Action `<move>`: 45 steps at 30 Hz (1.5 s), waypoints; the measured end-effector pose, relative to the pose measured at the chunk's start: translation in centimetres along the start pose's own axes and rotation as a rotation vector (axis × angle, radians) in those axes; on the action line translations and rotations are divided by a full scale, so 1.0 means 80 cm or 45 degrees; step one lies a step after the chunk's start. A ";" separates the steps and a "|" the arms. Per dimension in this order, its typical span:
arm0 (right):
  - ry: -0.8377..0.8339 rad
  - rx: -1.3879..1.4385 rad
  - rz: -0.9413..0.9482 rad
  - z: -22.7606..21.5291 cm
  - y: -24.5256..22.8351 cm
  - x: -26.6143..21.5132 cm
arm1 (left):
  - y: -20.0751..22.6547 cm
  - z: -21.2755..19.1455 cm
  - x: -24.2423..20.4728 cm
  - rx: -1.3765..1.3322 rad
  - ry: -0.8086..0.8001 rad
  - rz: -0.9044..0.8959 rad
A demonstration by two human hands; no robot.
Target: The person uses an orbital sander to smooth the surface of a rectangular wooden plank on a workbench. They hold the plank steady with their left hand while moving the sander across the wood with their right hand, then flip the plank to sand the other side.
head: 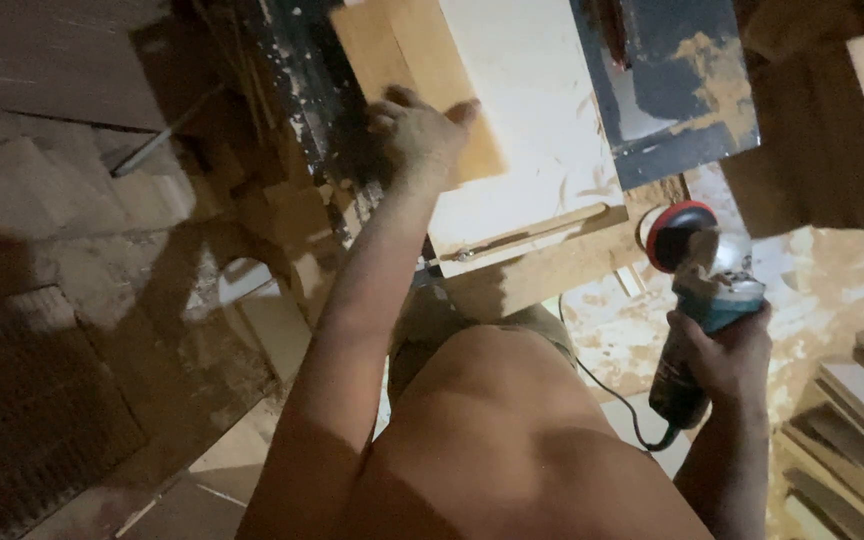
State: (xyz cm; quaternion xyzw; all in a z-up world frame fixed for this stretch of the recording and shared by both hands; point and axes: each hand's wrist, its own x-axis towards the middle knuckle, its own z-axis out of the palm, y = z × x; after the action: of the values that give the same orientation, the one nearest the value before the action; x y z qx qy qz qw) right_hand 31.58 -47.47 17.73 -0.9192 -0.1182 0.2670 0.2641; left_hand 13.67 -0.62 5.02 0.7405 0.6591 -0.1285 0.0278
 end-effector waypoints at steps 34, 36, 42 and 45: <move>-0.164 -0.453 -0.028 0.203 -0.293 -0.053 | -0.154 -0.003 -0.013 -0.142 -0.233 1.149; -0.209 -0.527 -0.056 0.212 -0.294 -0.050 | -0.150 -0.014 -0.012 -0.137 -0.292 1.143; -0.252 -0.521 -0.056 0.211 -0.306 -0.050 | -0.152 -0.009 -0.012 -0.216 -0.238 1.145; -0.158 -0.495 0.067 0.197 -0.281 -0.021 | -0.149 0.002 -0.008 -0.203 -0.211 1.155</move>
State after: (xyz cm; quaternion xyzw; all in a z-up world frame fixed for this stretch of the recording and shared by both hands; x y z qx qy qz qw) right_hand 19.73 -22.71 19.44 -0.9375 -0.1594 0.3020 0.0668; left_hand 1.83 0.32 6.55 0.9367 0.2720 -0.1110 0.1907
